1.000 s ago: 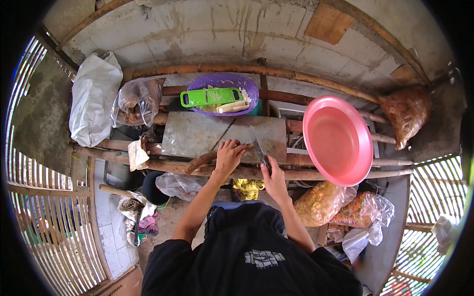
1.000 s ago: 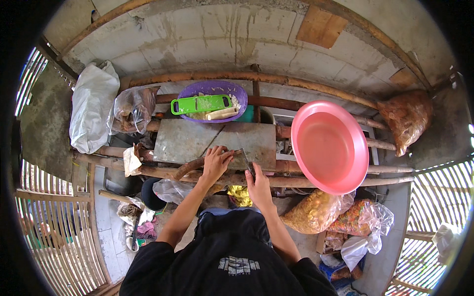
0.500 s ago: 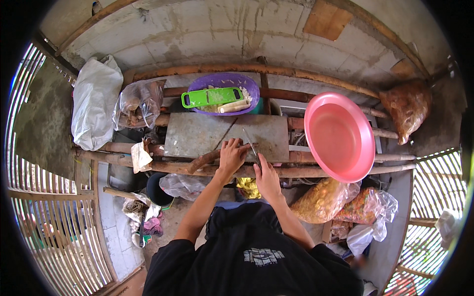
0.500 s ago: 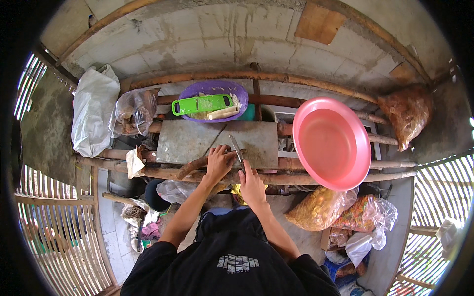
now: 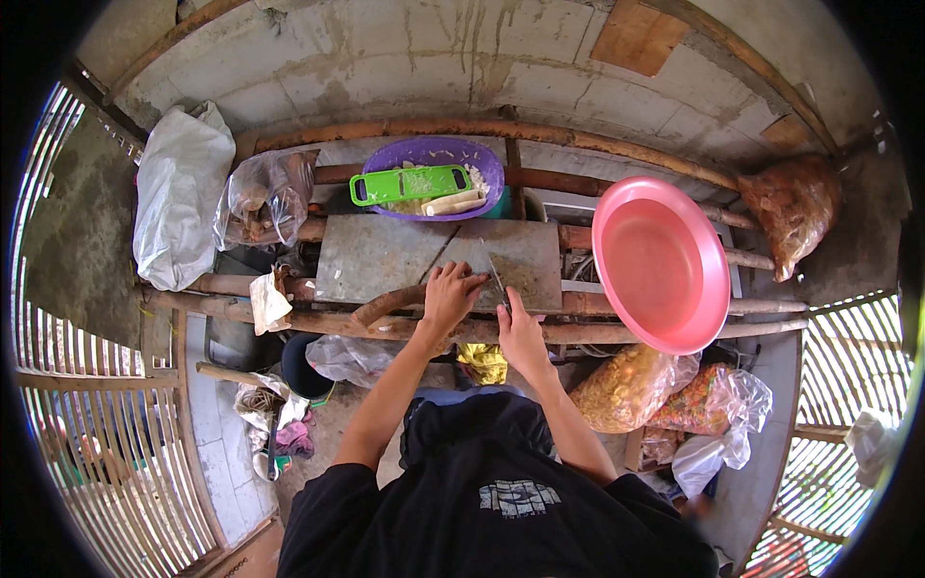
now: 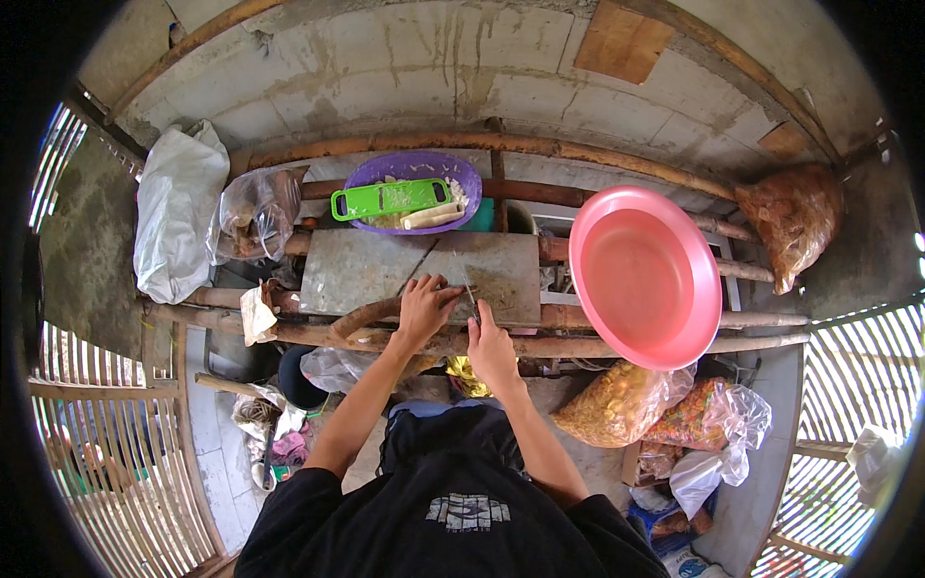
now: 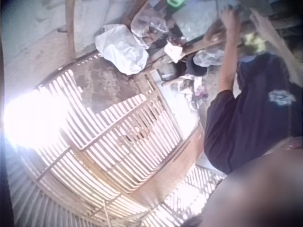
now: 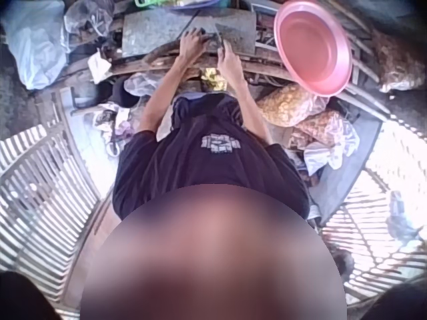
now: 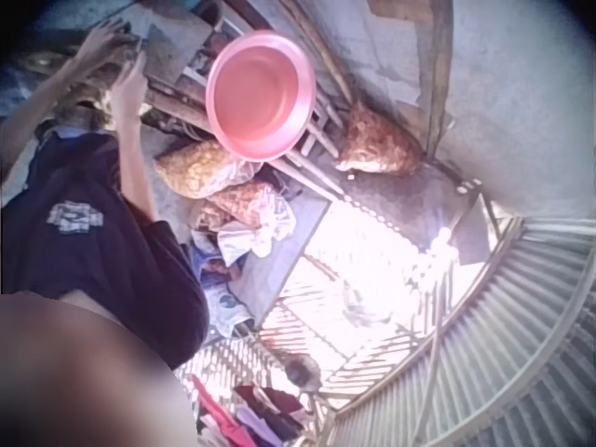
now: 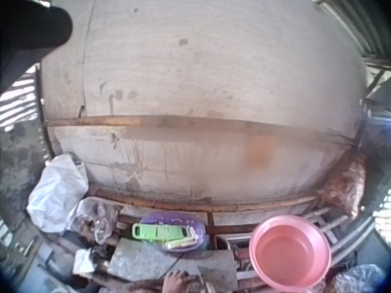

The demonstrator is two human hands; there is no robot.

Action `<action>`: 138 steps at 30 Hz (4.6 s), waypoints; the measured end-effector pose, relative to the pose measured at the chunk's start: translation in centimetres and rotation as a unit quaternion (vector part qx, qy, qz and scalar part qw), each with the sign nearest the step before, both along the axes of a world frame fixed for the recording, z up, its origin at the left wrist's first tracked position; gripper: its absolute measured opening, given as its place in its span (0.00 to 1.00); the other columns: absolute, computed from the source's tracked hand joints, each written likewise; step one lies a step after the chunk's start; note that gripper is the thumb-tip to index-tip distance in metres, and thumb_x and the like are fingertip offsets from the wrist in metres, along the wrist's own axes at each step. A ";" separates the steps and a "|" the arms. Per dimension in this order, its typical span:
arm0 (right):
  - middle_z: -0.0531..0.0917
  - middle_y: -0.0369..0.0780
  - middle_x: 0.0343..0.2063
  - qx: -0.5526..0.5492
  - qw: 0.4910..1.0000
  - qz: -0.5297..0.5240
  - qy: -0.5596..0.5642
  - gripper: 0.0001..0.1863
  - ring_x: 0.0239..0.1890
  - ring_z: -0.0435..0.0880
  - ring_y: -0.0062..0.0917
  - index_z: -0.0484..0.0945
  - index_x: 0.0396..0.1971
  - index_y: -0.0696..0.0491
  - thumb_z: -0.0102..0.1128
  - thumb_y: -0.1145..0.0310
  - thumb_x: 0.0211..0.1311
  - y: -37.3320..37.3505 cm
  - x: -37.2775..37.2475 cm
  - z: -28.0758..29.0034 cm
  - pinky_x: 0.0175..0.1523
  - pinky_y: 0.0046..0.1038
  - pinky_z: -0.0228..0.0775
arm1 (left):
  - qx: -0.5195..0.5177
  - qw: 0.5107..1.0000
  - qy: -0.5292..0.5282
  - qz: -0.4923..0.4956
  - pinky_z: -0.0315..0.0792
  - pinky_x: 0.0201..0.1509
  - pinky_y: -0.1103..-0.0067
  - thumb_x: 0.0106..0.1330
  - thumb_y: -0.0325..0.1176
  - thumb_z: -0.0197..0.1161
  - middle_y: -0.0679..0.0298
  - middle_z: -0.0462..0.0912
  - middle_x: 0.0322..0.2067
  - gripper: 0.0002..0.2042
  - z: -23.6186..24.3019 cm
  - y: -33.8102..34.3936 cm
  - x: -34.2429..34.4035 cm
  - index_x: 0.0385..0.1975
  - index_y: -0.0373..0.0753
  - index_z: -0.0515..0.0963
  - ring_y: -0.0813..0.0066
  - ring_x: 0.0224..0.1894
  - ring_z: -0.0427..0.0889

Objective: The person peels a cassava root by hand using a knife, removing the outer brown skin to reveal the white flesh inside.

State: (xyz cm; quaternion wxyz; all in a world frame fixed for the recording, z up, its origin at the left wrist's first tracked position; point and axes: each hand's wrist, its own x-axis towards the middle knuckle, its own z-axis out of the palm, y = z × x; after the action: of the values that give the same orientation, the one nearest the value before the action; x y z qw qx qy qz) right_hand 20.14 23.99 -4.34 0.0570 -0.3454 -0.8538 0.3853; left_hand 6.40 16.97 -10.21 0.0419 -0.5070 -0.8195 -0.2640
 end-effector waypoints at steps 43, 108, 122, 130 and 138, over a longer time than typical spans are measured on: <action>0.76 0.57 0.24 -0.020 1.000 0.019 -0.010 0.18 0.31 0.74 0.55 0.59 0.49 0.53 0.39 0.60 0.63 1.9 -2.4 -1.1 0.37 0.50 0.64 | 0.002 0.999 -0.018 0.026 0.63 0.35 0.77 0.49 0.36 0.59 0.68 0.69 0.23 0.08 -0.1 0.7 -0.6 0.28 0.46 0.81 0.72 0.33 0.70; 0.77 0.56 0.29 -0.046 0.990 -0.116 0.067 0.21 0.33 0.74 0.53 0.61 0.51 0.53 0.40 0.57 0.63 1.5 -0.5 -1.4 0.38 0.46 0.64 | 0.029 0.999 -0.027 0.026 0.63 0.37 0.73 0.48 0.34 0.62 0.65 0.69 0.25 0.11 -0.8 -0.6 0.0 0.32 0.43 0.77 0.67 0.34 0.70; 0.77 0.56 0.28 -0.048 0.990 -0.071 0.109 0.21 0.33 0.74 0.54 0.64 0.48 0.56 0.40 0.56 0.63 -1.2 0.8 -1.4 0.37 0.47 0.64 | 0.066 0.991 -0.119 -0.011 0.67 0.36 0.72 0.50 0.31 0.61 0.64 0.74 0.26 0.10 0.6 -1.9 -0.7 0.34 0.41 0.78 0.65 0.32 0.72; 0.79 0.47 0.27 -0.103 0.968 -0.060 0.223 0.20 0.29 0.80 0.33 0.69 0.40 0.60 0.61 0.67 0.48 -0.9 -0.8 -0.8 0.36 0.28 0.68 | 0.246 0.929 -0.276 0.035 0.67 0.32 0.84 0.55 0.22 0.59 0.60 0.76 0.27 0.09 8.4 -2.8 0.0 0.36 0.31 0.75 0.75 0.28 0.75; 0.79 0.37 0.30 -0.169 0.940 -0.036 0.293 0.48 0.31 0.76 0.24 0.54 0.54 0.52 0.75 0.69 0.30 -0.6 -3.4 -2.8 0.40 0.25 0.68 | 0.481 0.728 -0.477 0.111 0.74 0.43 0.76 0.62 0.28 0.54 0.57 0.78 0.33 0.11 11.0 -4.5 -1.1 0.41 0.30 0.71 0.66 0.38 0.79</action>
State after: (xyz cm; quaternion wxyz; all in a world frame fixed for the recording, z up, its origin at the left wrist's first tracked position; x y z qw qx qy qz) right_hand 16.78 23.40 -7.13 0.2595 -0.2518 -0.7086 0.6060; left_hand 5.34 12.49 0.78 -0.0871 -0.1321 -0.5456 -0.8230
